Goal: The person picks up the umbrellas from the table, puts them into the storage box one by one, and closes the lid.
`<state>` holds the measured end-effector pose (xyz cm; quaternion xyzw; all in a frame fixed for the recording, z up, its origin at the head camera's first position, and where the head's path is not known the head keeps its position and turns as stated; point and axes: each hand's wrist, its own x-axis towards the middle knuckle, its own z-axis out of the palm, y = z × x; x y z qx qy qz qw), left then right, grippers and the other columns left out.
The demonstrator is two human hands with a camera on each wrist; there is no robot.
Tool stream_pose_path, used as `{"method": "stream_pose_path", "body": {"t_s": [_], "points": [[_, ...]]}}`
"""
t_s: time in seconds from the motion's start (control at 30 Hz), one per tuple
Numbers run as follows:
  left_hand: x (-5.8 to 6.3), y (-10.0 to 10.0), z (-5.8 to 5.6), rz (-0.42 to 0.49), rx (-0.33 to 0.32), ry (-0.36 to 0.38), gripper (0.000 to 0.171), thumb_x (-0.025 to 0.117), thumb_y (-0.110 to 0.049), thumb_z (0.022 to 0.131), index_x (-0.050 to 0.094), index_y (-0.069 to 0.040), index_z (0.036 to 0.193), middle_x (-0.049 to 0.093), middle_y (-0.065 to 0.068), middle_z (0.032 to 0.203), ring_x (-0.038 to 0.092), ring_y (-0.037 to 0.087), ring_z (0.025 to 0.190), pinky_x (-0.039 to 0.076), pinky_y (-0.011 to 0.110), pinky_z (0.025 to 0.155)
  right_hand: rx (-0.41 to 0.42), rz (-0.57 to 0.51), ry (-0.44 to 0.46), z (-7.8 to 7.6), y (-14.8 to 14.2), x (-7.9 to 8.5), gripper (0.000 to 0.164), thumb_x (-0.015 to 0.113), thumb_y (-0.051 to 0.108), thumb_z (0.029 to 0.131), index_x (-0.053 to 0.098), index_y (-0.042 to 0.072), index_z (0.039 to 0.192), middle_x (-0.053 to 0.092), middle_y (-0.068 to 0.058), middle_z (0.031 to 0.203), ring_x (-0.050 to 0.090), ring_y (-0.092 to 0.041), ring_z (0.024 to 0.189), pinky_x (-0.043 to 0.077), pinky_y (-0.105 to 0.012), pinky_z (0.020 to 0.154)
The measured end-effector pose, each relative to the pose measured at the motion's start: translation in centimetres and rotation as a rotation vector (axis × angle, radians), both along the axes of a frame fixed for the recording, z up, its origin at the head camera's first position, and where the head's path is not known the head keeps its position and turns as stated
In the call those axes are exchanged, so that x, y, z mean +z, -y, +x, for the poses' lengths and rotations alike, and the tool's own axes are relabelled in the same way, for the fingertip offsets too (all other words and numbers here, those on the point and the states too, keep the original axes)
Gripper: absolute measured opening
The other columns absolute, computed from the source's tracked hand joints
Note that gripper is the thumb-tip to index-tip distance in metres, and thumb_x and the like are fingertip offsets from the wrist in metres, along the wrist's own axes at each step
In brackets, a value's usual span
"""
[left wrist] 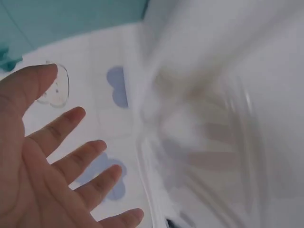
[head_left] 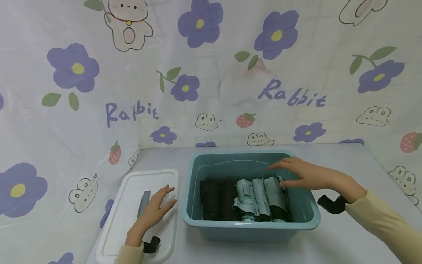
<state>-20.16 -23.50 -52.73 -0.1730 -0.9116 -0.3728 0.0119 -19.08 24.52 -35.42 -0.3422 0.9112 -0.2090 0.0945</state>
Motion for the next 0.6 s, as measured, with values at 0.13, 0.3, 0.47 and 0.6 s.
{"method": "stream_pose_path", "body": {"t_s": [0.13,0.3,0.47,0.6], "points": [[0.0,1.6,0.3,-0.022,0.039,0.018,0.054,0.058,-0.030,0.091,0.044,-0.002,0.135,0.029,0.028,0.145,0.018,0.050,0.134,0.018,0.066,0.102,-0.030,-0.032,-0.053,0.3,-1.0,-1.1,0.055,0.065,0.032,0.086,0.048,0.011,0.133,0.040,-0.017,0.139,0.035,-0.040,0.126,0.035,-0.060,0.094],[0.2,3.0,0.8,-0.115,0.102,-0.051,0.053,0.063,-0.025,0.088,0.047,0.001,0.131,0.033,0.033,0.140,0.022,0.056,0.129,0.016,0.070,0.099,-0.043,-0.072,-0.124,0.6,-2.0,-2.8,0.069,0.072,0.035,0.079,0.042,0.013,0.138,0.020,-0.020,0.149,0.022,-0.044,0.133,0.031,-0.064,0.095],[0.3,4.0,1.1,-0.225,0.206,-0.036,0.056,0.065,-0.020,0.086,0.044,0.007,0.131,0.034,0.036,0.136,0.029,0.057,0.124,0.025,0.068,0.096,-0.074,-0.167,-0.170,0.8,-2.3,-4.0,0.074,0.070,0.037,0.081,0.034,0.016,0.142,0.007,-0.016,0.153,0.012,-0.043,0.137,0.028,-0.068,0.093],[0.3,4.4,1.4,-0.304,0.283,0.087,0.063,0.064,-0.020,0.087,0.036,0.009,0.135,0.032,0.037,0.136,0.030,0.059,0.120,0.033,0.069,0.088,-0.136,-0.251,-0.151,0.9,-2.5,-4.7,0.079,0.071,0.032,0.081,0.027,0.019,0.145,0.000,-0.010,0.155,0.006,-0.040,0.139,0.026,-0.071,0.091]]}}
